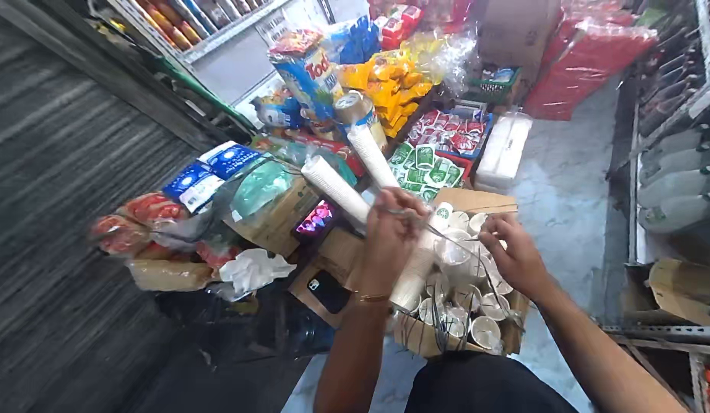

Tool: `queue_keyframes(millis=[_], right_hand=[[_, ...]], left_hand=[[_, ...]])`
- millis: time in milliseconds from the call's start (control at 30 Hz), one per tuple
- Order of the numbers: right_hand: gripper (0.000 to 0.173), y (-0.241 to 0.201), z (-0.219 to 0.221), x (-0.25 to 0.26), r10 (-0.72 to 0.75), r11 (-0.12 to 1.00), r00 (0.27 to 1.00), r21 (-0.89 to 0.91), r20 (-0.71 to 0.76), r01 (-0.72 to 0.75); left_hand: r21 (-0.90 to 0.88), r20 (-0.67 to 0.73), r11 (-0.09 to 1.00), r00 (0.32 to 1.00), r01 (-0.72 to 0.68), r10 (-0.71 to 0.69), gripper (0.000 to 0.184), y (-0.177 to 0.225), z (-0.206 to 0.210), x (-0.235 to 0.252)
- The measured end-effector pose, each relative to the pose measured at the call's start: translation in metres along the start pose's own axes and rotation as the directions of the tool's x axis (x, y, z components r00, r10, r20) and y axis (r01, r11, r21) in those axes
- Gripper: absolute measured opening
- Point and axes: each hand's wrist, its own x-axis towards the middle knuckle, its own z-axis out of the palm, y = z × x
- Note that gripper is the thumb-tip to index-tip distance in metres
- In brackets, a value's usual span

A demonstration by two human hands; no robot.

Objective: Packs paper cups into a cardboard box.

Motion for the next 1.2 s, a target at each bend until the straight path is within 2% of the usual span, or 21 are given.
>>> queue_keyframes(millis=[67, 133, 200, 233, 300, 333, 367, 400, 433, 500, 533, 600, 667, 700, 733, 767, 833, 933, 1033, 1100, 1200], right_hand=[[0.028, -0.001, -0.002, 0.002, 0.025, 1.000, 0.999, 0.014, 0.028, -0.026], [0.027, 0.000, -0.003, 0.002, 0.032, 0.999, 0.999, 0.026, 0.040, -0.033], [0.026, 0.001, -0.005, 0.003, 0.026, 0.999, 0.998, 0.031, 0.056, -0.028], [0.027, 0.001, -0.006, 0.004, 0.019, 0.999, 0.998, 0.030, 0.064, -0.020], [0.027, 0.001, -0.007, 0.006, 0.004, 1.000, 0.997, 0.026, 0.077, -0.006], [0.027, 0.002, -0.008, 0.008, 0.003, 1.000, 0.997, 0.021, 0.082, -0.004], [0.027, 0.002, -0.008, 0.010, 0.002, 1.000, 0.996, 0.015, 0.084, -0.003], [0.027, 0.001, -0.008, 0.012, -0.003, 1.000, 0.996, 0.006, 0.089, 0.002], [0.026, 0.001, -0.009, 0.014, -0.008, 1.000, 0.996, -0.002, 0.092, 0.008], [0.024, -0.003, -0.011, 0.019, -0.029, 0.999, 0.995, -0.038, 0.099, 0.033], [0.024, -0.005, -0.012, 0.021, -0.045, 0.997, 0.993, -0.059, 0.106, 0.052], [0.024, -0.007, -0.014, 0.025, -0.052, 0.994, 0.991, -0.093, 0.126, 0.064], [0.024, -0.009, -0.013, 0.028, -0.075, 0.989, 0.988, -0.116, 0.134, 0.091], [0.025, -0.011, -0.013, 0.029, -0.088, 0.987, 0.987, -0.123, 0.138, 0.105], [0.025, -0.012, -0.013, 0.030, -0.101, 0.984, 0.985, -0.130, 0.141, 0.120], [0.026, -0.013, -0.013, 0.030, -0.109, 0.983, 0.984, -0.134, 0.144, 0.129], [0.026, -0.014, -0.013, 0.031, -0.108, 0.982, 0.983, -0.138, 0.152, 0.129], [0.026, -0.015, -0.013, 0.029, -0.098, 0.983, 0.984, -0.142, 0.149, 0.119], [0.026, -0.018, -0.013, 0.028, -0.094, 0.982, 0.986, -0.151, 0.136, 0.115], [0.026, -0.017, -0.013, 0.026, -0.100, 0.981, 0.986, -0.151, 0.134, 0.120], [0.029, -0.017, -0.011, 0.025, -0.108, 0.980, 0.985, -0.154, 0.132, 0.128]], left_hand=[[-0.169, 0.016, 0.984, 0.998, -0.057, 0.061, 0.067, 0.033, -0.027, 0.001], [-0.246, -0.079, 0.956, 0.987, -0.157, 0.141, 0.081, 0.066, -0.068, -0.008], [-0.180, -0.385, 0.944, 0.903, -0.276, 0.191, 0.077, 0.091, -0.114, -0.030], [-0.113, -0.593, 0.941, 0.781, -0.320, 0.195, 0.064, 0.099, -0.134, -0.043], [0.100, -0.892, 0.930, 0.383, -0.353, 0.241, 0.020, 0.100, -0.168, -0.070], [0.252, -0.935, 0.919, 0.168, -0.304, 0.312, 0.016, 0.096, -0.178, -0.082], [0.422, -0.895, 0.881, 0.058, -0.213, 0.443, 0.054, 0.093, -0.186, -0.095], [0.569, -0.815, 0.821, 0.108, -0.040, 0.570, 0.086, 0.092, -0.191, -0.111], [0.695, -0.717, 0.691, 0.257, 0.200, 0.648, 0.102, 0.097, -0.194, -0.126], [0.757, -0.604, 0.183, 0.565, 0.627, 0.562, 0.103, 0.111, -0.180, -0.140], [0.758, -0.576, -0.010, 0.677, 0.652, 0.458, 0.094, 0.117, -0.165, -0.138], [0.843, -0.466, -0.158, 0.845, 0.514, 0.261, 0.076, 0.121, -0.129, -0.122], [0.976, -0.188, -0.099, 0.981, 0.192, 0.044, 0.061, 0.110, -0.101, -0.101], [0.999, 0.035, 0.024, 0.996, -0.033, -0.081, 0.057, 0.097, -0.092, -0.091], [0.952, 0.262, 0.216, 0.941, -0.216, -0.214, 0.055, 0.082, -0.081, -0.080], [0.859, 0.460, 0.401, 0.823, -0.319, -0.332, 0.055, 0.066, -0.069, -0.069], [0.743, 0.627, 0.581, 0.646, -0.331, -0.435, 0.045, 0.034, -0.047, -0.053], [0.850, 0.453, 0.516, 0.649, -0.107, -0.611, 0.041, 0.002, -0.020, -0.050], [0.885, 0.192, 0.456, 0.815, 0.097, -0.547, 0.047, -0.021, -0.008, -0.060], [0.849, 0.074, 0.496, 0.889, 0.181, -0.451, 0.054, -0.039, -0.007, -0.064], [0.691, 0.007, 0.683, 0.943, 0.235, -0.332, 0.050, -0.055, -0.004, -0.060]])
